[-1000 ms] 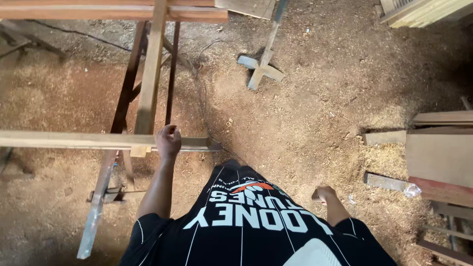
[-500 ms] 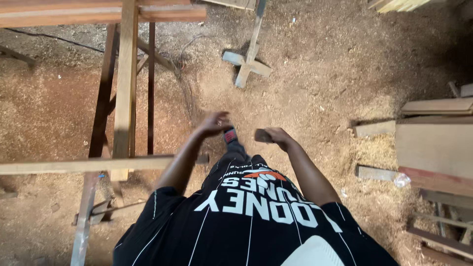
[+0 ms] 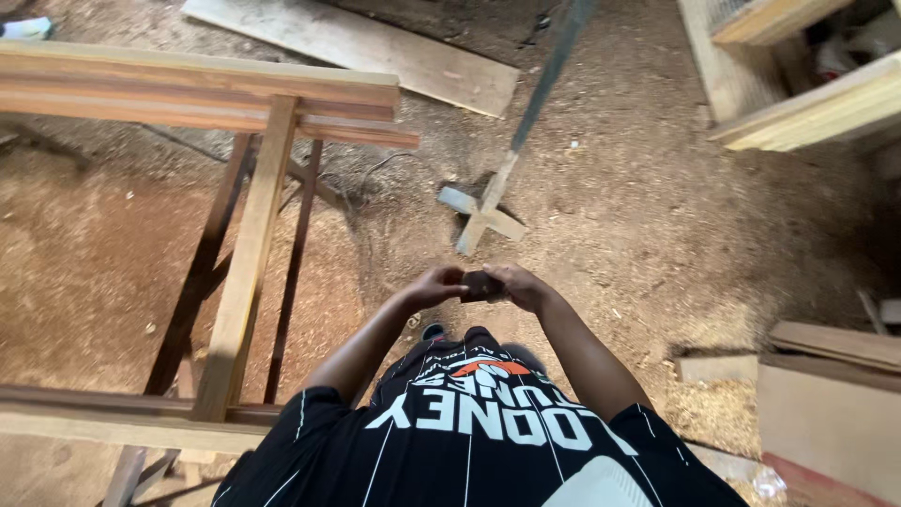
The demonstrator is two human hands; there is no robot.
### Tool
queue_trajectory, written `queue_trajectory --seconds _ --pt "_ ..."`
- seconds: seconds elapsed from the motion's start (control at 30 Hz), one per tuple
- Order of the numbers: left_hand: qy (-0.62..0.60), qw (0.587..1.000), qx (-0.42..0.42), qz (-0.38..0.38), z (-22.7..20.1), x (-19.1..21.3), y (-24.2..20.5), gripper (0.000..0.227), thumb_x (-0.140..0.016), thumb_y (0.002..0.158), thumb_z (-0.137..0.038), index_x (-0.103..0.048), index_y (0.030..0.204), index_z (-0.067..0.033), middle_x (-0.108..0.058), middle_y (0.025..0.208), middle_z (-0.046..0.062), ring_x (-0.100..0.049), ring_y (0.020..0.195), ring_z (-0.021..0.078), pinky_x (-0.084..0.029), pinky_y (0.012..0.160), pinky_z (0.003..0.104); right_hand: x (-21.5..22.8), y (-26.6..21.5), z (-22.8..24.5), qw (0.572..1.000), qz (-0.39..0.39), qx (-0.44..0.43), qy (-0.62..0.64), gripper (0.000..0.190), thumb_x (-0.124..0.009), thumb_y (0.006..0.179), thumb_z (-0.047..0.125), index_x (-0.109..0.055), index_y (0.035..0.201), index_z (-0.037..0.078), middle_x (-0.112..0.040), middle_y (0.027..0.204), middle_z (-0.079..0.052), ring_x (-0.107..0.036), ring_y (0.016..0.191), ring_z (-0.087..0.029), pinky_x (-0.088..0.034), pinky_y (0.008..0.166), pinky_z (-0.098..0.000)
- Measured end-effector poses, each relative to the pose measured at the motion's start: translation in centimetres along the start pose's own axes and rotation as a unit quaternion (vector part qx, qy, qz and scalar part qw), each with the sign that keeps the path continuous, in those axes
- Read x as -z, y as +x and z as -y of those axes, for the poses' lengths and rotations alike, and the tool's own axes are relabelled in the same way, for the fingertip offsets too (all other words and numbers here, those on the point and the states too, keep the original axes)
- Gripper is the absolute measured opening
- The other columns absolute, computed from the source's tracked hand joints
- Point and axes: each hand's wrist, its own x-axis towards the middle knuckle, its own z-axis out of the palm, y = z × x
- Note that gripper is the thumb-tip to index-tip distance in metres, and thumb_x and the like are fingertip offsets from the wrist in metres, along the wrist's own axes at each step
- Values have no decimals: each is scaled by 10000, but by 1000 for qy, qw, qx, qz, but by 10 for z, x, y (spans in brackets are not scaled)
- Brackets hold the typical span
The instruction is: The person sands the surface and edges of a large rectangular wooden frame by hand using a small piece of sandpaper, moving along the rails and into the corners.
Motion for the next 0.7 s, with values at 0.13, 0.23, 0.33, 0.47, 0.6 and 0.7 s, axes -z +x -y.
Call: queue_trajectory --seconds 0.13,0.23,0.33,0.47,0.6,0.7 --pt "-111 993 7 -31 -8 17 17 299 -713 878 -109 -627 1148 -16 -692 1010 82 -657 946 200 -548 850 346 3 12 16 995 35 2 91 489 -511 1008 384 -597 1259 -27 -700 1054 -139 -695 872 -218 -574 746 -357" --pt "-135 986 -18 -98 -16 38 32 256 -724 873 -68 -627 1104 -16 -672 984 99 -632 901 209 -542 813 377 11 28 52 990 94 15 106 508 -535 995 377 -555 1290 -36 -682 1152 -160 -695 1019 -231 -574 872 -373" --pt "-175 968 14 -176 -26 49 39 219 -698 878 -48 -617 1081 -35 -670 1031 90 -653 927 208 -573 843 389 19 40 87 976 175 63 110 562 -571 991 384 -506 1335 -56 -647 1268 -185 -663 1165 -265 -542 1021 -370" --pt "-340 899 -135 -240 -59 64 62 184 -613 925 -12 -559 1099 -42 -654 1079 100 -656 984 206 -584 879 384 19 65 144 949 204 111 216 657 -636 981 432 -428 1427 -4 -570 1348 -161 -585 1230 -256 -503 1034 -411" --pt "-333 848 -149 -385 -100 74 98 165 -588 922 24 -516 1062 -27 -630 1051 96 -652 970 196 -601 920 370 21 92 196 943 210 145 211 870 -787 827 452 -377 1468 29 -539 1308 -169 -571 1204 -288 -505 1017 -453" --pt "-354 800 -206 -439 -128 83 131 151 -583 935 13 -518 1063 -33 -621 1031 82 -638 947 175 -585 914 355 35 113 233 934 238 150 219 977 -886 754 389 -301 1458 47 -524 1297 -150 -562 1215 -285 -494 1042 -453"
